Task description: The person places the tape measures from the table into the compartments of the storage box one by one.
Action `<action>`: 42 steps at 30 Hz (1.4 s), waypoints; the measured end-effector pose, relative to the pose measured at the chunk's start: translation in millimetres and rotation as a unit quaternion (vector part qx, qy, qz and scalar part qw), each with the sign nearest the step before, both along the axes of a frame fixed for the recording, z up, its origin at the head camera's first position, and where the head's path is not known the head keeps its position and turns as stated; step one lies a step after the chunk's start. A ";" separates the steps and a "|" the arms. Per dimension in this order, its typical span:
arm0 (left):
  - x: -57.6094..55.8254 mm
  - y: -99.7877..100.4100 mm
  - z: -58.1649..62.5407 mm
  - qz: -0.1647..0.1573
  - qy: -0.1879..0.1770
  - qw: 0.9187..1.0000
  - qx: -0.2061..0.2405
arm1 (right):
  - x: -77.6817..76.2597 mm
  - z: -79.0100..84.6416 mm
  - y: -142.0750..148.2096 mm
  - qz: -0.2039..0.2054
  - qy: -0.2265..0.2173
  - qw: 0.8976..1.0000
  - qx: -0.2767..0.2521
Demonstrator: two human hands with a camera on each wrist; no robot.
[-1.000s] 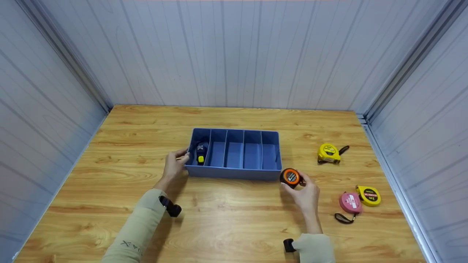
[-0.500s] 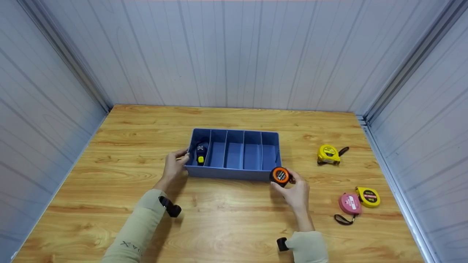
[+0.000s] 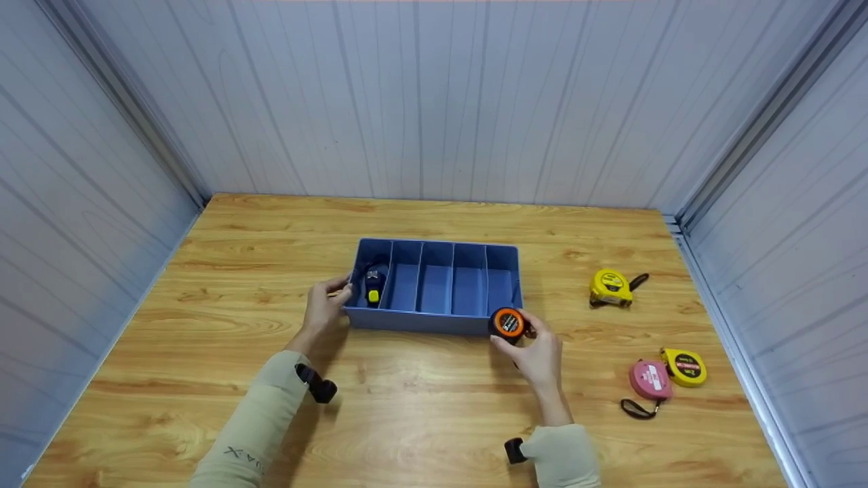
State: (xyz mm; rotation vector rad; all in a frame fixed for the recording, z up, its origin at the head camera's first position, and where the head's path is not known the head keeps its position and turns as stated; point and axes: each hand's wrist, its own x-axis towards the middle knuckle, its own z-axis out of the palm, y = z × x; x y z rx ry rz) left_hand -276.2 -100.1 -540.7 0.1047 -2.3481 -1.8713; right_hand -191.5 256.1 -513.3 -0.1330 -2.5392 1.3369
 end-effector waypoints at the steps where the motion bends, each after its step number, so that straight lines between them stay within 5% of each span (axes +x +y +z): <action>1: 0.1 -0.1 0.1 0.000 -0.003 1.000 0.004 | -0.5 0.3 -1.2 0.002 0.002 1.000 0.000; 16: 0.9 -0.4 2.0 0.005 -0.010 0.999 -0.034 | -6.5 6.5 -16.7 0.023 -0.002 1.000 -0.011; 32: 0.0 -1.0 1.0 0.000 -0.003 1.000 -0.030 | -16.7 10.5 -39.2 0.061 0.048 0.997 -0.013; 42: 0.2 -1.2 0.3 0.000 0.005 0.999 -0.043 | -22.7 12.1 -56.8 0.090 0.046 0.993 -0.055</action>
